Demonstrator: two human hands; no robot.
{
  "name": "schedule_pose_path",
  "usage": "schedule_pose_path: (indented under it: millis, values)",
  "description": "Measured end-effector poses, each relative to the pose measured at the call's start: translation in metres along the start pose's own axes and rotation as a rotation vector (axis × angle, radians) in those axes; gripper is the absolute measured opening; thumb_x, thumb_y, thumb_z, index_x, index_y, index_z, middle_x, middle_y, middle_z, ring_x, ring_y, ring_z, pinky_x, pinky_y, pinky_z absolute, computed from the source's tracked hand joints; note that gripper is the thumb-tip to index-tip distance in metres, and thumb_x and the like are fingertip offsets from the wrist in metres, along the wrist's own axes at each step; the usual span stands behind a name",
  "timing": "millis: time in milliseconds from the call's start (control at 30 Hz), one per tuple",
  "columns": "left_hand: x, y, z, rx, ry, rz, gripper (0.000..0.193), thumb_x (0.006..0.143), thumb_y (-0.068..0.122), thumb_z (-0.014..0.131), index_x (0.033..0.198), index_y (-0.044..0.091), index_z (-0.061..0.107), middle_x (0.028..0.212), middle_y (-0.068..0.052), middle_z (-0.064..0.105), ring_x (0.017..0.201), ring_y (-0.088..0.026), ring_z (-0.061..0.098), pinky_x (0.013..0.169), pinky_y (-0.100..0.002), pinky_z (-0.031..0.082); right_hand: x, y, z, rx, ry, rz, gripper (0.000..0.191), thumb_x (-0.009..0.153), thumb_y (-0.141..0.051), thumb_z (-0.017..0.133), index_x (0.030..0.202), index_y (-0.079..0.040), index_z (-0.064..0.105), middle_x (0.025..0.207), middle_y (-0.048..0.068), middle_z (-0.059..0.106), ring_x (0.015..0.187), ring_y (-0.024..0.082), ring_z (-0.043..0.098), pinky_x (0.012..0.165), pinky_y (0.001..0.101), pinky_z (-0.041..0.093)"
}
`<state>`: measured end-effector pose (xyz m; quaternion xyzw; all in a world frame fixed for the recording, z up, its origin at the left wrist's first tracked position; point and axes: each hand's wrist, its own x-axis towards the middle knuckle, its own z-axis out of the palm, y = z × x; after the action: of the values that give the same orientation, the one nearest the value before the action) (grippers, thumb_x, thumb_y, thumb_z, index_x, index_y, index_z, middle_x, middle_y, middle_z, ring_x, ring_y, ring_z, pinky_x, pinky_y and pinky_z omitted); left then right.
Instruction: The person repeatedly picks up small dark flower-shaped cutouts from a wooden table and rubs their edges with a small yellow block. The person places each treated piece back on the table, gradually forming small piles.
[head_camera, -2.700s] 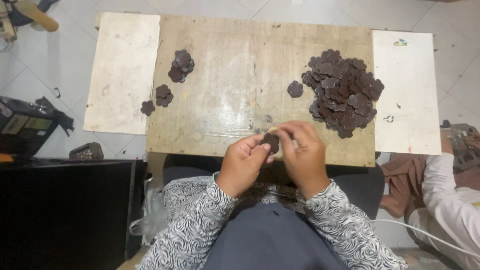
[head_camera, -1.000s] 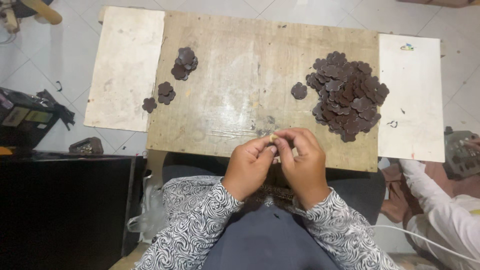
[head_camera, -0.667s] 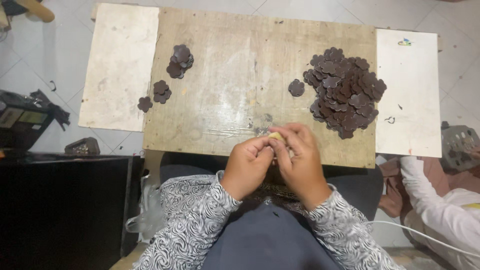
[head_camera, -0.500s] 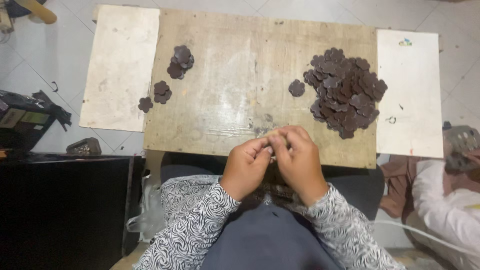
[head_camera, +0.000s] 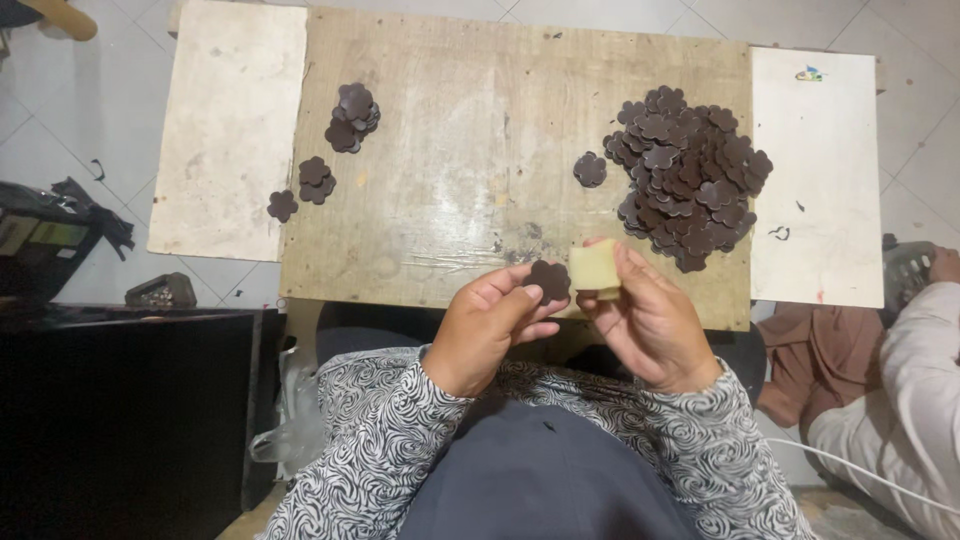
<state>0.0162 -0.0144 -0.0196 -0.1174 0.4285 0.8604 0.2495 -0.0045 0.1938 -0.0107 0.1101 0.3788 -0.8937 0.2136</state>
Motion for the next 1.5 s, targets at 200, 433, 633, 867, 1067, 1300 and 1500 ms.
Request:
schedule_pose_path:
  millis: [200, 433, 633, 867, 1067, 1300, 1500]
  values:
    - [0.003, -0.009, -0.006, -0.022, -0.03, 0.084, 0.034, 0.103, 0.007, 0.056, 0.135, -0.004, 0.059, 0.116, -0.009, 0.071, 0.102, -0.015, 0.069, 0.087, -0.03, 0.06, -0.012, 0.013, 0.026, -0.666, -0.025, -0.498, 0.019, 0.103, -0.008, 0.069, 0.12, -0.001, 0.065, 0.13, 0.005, 0.061, 0.109, 0.015, 0.065, 0.095, 0.0304, 0.056]
    - [0.002, -0.026, -0.002, 0.146, -0.05, 0.212, 0.032, 0.106, 0.005, 0.054, 0.134, -0.008, 0.063, 0.116, -0.011, 0.071, 0.102, -0.013, 0.069, 0.09, -0.027, 0.058, -0.007, 0.031, 0.048, -1.408, 0.202, -0.844, 0.015, 0.093, 0.0, 0.071, 0.108, -0.002, 0.076, 0.105, 0.013, 0.071, 0.098, 0.022, 0.07, 0.085, 0.0307, 0.057]
    - [0.003, -0.021, -0.005, 0.114, 0.0, 0.129, 0.033, 0.102, 0.006, 0.052, 0.133, -0.002, 0.061, 0.115, -0.007, 0.072, 0.101, -0.012, 0.07, 0.087, -0.027, 0.059, -0.013, 0.011, 0.043, -1.324, 0.247, -0.815, 0.016, 0.098, 0.0, 0.069, 0.113, -0.003, 0.074, 0.11, 0.012, 0.07, 0.1, 0.026, 0.07, 0.088, 0.0318, 0.057]
    - [-0.004, -0.027, 0.004, 0.323, -0.029, 0.275, 0.035, 0.104, 0.006, 0.053, 0.132, -0.008, 0.067, 0.117, -0.011, 0.074, 0.103, -0.016, 0.07, 0.088, -0.028, 0.059, -0.005, 0.031, 0.033, -1.419, 0.249, -0.84, 0.011, 0.095, -0.004, 0.071, 0.106, -0.003, 0.074, 0.106, 0.013, 0.071, 0.096, 0.024, 0.07, 0.086, 0.0325, 0.055]
    - [-0.008, -0.003, 0.0, 0.032, -0.016, 0.031, 0.04, 0.1, 0.006, 0.054, 0.139, -0.003, 0.058, 0.119, -0.009, 0.071, 0.106, -0.015, 0.07, 0.088, -0.03, 0.06, -0.002, 0.019, 0.001, -0.555, 0.223, -0.401, 0.015, 0.11, -0.008, 0.062, 0.122, -0.002, 0.067, 0.099, 0.003, 0.067, 0.082, 0.008, 0.056, 0.073, 0.0233, 0.046]
    - [-0.002, 0.002, 0.003, -0.088, 0.007, 0.032, 0.041, 0.099, 0.002, 0.052, 0.138, -0.008, 0.058, 0.114, -0.011, 0.07, 0.097, -0.015, 0.069, 0.087, -0.033, 0.06, -0.011, 0.017, 0.025, -0.363, 0.091, -0.34, 0.017, 0.103, -0.003, 0.059, 0.119, -0.007, 0.061, 0.108, 0.005, 0.067, 0.096, 0.011, 0.065, 0.084, 0.0255, 0.055]
    - [-0.001, -0.006, -0.004, -0.05, -0.002, 0.028, 0.039, 0.1, 0.004, 0.05, 0.137, -0.004, 0.059, 0.112, -0.008, 0.072, 0.095, -0.012, 0.07, 0.09, -0.029, 0.059, -0.021, 0.019, 0.048, -1.297, 0.176, -0.765, 0.021, 0.099, 0.002, 0.061, 0.113, -0.004, 0.074, 0.118, 0.011, 0.066, 0.102, 0.019, 0.068, 0.086, 0.0286, 0.056]
